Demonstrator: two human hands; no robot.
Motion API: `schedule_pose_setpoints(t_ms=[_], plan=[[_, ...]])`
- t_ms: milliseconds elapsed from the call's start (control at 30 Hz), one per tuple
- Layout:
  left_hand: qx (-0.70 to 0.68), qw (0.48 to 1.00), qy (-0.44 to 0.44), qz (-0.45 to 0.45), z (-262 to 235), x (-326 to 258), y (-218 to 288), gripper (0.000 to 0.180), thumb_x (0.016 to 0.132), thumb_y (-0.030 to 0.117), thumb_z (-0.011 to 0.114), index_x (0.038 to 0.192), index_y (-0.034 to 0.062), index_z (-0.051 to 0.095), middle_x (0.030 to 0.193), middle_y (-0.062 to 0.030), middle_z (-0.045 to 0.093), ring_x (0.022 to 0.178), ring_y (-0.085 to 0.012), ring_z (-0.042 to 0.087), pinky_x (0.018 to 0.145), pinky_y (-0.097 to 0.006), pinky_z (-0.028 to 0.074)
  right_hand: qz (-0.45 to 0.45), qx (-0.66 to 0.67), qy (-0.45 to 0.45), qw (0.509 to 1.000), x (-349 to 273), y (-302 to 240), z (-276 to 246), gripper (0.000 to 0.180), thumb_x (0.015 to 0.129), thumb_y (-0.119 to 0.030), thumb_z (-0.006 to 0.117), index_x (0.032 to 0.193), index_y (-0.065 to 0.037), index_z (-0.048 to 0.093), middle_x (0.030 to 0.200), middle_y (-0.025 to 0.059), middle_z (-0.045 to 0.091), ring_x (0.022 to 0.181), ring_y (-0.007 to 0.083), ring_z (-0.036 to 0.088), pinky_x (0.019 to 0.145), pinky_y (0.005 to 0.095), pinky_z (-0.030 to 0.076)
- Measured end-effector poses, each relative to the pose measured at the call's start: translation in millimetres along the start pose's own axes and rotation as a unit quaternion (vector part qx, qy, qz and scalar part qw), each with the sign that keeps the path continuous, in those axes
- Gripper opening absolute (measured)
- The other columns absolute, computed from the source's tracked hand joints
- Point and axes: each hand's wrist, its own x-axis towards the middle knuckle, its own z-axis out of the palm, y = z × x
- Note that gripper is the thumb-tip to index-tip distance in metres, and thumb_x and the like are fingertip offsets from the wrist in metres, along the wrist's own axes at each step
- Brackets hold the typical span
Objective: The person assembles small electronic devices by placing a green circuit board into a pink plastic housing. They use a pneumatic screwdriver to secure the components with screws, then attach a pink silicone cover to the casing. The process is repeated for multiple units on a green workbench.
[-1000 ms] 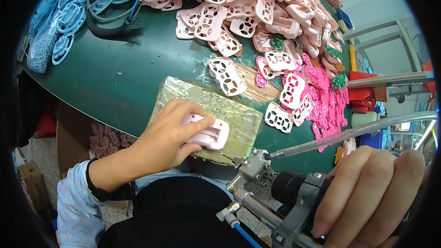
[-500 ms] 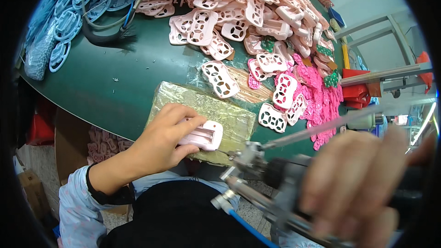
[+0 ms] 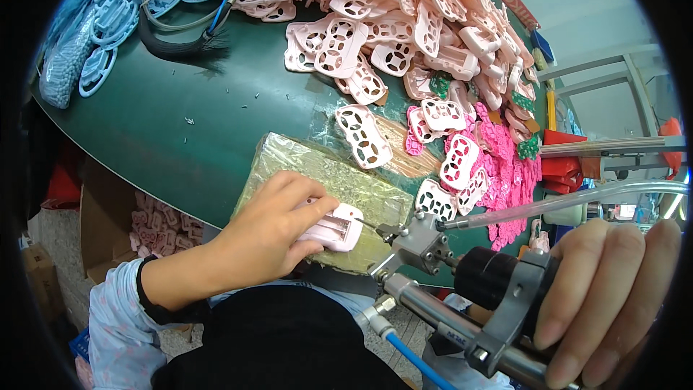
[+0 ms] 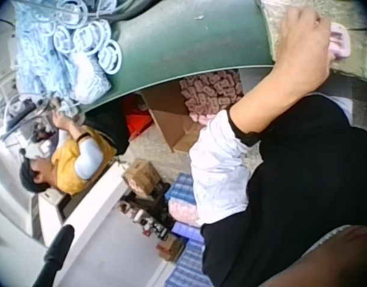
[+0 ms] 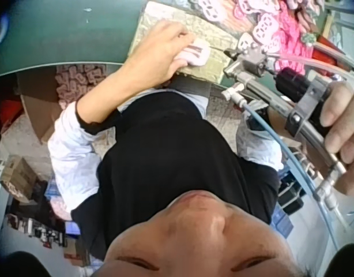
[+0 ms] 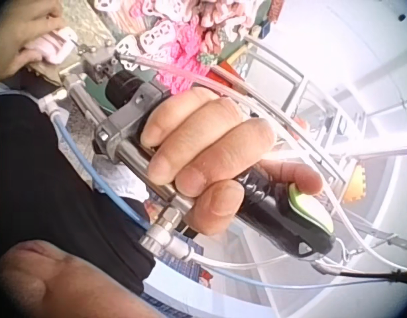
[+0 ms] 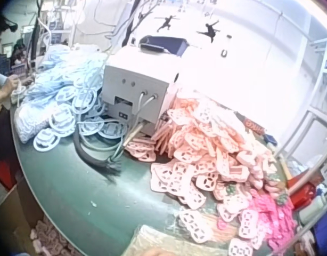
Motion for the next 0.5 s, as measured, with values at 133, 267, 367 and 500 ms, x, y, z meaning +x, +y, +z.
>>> schedule_pose_setpoints(t_ms=[133,267,367,500], plan=[[-0.007,1.000,-0.002,0.002,0,1,0,0.053,0.068,0.006,0.079,0.117,-0.0010,0.060,0.114,-0.0141,0.056,0.109,-0.0346,0.051,0.095,-0.043,0.043,-0.044,-0.018,0.096,0.994,-4,33,15,0.033,0.097,-0.013,0.052,0.127,-0.012,0.038,0.075,0.0035,0.053,0.063,0.0141,0.057,0.062,0.0311,0.051],[0.000,1.000,0.007,0.015,0,3,-2,0.054,0.068,0.005,0.078,0.118,0.0002,0.059,0.112,-0.0141,0.056,0.107,-0.0352,0.051,0.094,-0.044,0.043,0.007,-0.074,0.189,0.979,1,35,29,0.013,0.094,-0.008,0.052,0.083,-0.007,0.045,0.066,-0.0005,0.048,0.054,0.0058,0.050,0.060,0.0216,0.046],[0.029,0.999,-0.036,0.008,-4,-1,1,0.054,0.074,0.010,0.074,0.123,-0.0031,0.056,0.119,-0.0172,0.056,0.118,-0.0374,0.049,0.101,-0.044,0.042,0.033,-0.056,0.157,0.985,-1,18,14,0.012,0.094,-0.007,0.050,0.084,-0.007,0.043,0.068,0.0001,0.047,0.055,0.0062,0.049,0.062,0.0227,0.047],[0.205,0.974,-0.008,0.098,13,-6,26,0.061,0.084,0.025,0.065,0.127,-0.0151,0.048,0.135,-0.0284,0.049,0.140,-0.0420,0.033,0.111,-0.047,0.035,-0.054,-0.053,0.163,0.984,5,6,15,0.015,0.096,-0.011,0.051,0.108,-0.006,0.044,0.074,0.0037,0.052,0.061,0.0116,0.054,0.065,0.0283,0.050]])
